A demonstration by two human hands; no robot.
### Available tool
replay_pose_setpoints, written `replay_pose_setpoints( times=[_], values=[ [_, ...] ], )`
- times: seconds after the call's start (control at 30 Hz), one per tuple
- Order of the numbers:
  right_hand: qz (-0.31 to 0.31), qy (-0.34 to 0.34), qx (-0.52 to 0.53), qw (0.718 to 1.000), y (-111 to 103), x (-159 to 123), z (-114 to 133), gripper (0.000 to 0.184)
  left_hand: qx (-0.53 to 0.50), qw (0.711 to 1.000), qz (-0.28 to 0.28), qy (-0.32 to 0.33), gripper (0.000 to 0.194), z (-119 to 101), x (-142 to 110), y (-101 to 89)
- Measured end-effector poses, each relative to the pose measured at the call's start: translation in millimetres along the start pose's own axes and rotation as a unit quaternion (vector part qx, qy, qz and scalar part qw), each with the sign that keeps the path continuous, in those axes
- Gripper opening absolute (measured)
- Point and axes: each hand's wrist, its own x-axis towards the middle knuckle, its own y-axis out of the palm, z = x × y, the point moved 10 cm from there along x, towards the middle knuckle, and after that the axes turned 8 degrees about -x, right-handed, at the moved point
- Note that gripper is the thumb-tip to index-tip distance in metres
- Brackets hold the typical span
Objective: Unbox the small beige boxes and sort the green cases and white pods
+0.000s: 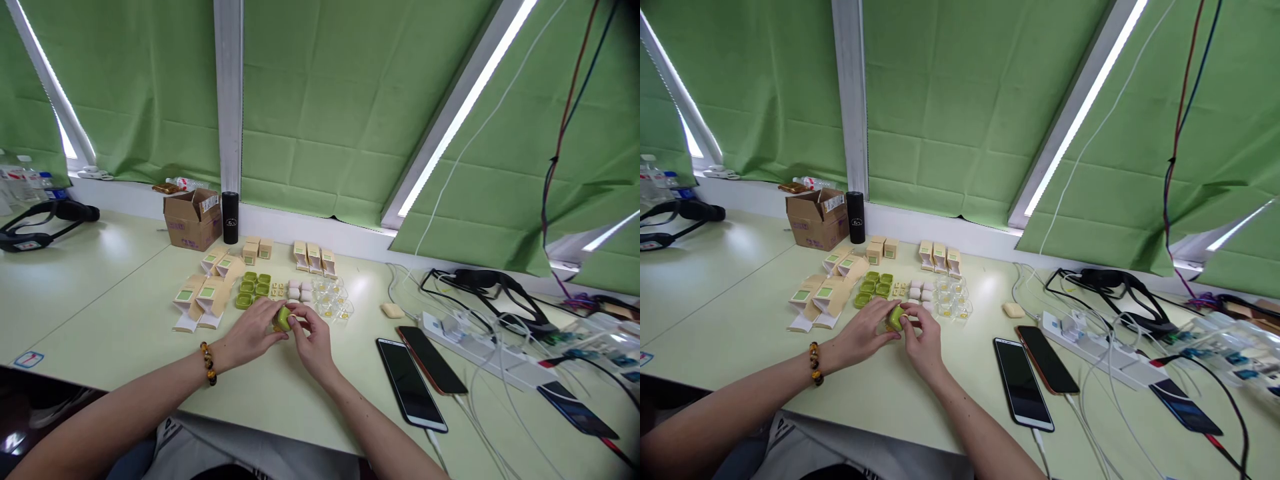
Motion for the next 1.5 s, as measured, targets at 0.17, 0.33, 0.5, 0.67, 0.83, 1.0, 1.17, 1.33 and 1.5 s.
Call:
replay_pose_setpoints(
  times=[0.17,0.33,0.5,0.67,0.83,1.0,1.17,1.33,1.5],
  values=[
    [-0.011,0.011,-0.014,1.0,-1.6,0.0,-4.4,0.016,-0.006,1.0,0.005,-0.011,0.055,-0.2,0.2,1.7],
    [-0.047,0.047,0.021,0.998,-10.5,1.6,-10.5,0.021,-0.011,1.0,-0.01,-0.022,0.057,6.2,-0.1,-1.6],
    [-0.089,0.111,0.127,0.982,-20.4,7.0,-27.8,0.034,-0.036,0.998,-0.031,-0.048,0.057,17.5,-1.3,-6.4],
    [-0.114,0.143,0.184,0.966,-25.1,9.5,-42.6,0.038,-0.063,0.993,-0.071,-0.071,0.056,23.2,-2.1,-16.5],
    [-0.128,0.165,0.235,0.949,-26.7,9.3,-51.8,0.04,-0.087,0.987,-0.103,-0.084,0.056,22.6,-1.1,-28.1],
    [-0.113,0.171,0.241,0.949,-23.7,9.4,-51.9,0.039,-0.118,0.98,-0.12,-0.105,0.057,25.7,-0.9,-34.2],
    [-0.159,0.142,0.24,0.947,-37.7,9.3,-46.3,0.037,-0.092,0.989,-0.044,-0.109,0.048,27.1,-0.9,-13.1],
    [-0.165,0.132,0.223,0.952,-42.3,9.3,-46.4,0.036,-0.022,0.995,0.048,-0.083,0.036,19.4,-1.6,14.3],
    [-0.128,0.119,0.187,0.967,-31.7,8.5,-39.9,0.033,0.054,0.994,0.066,-0.066,0.052,15.2,1.5,18.7]
  ],
)
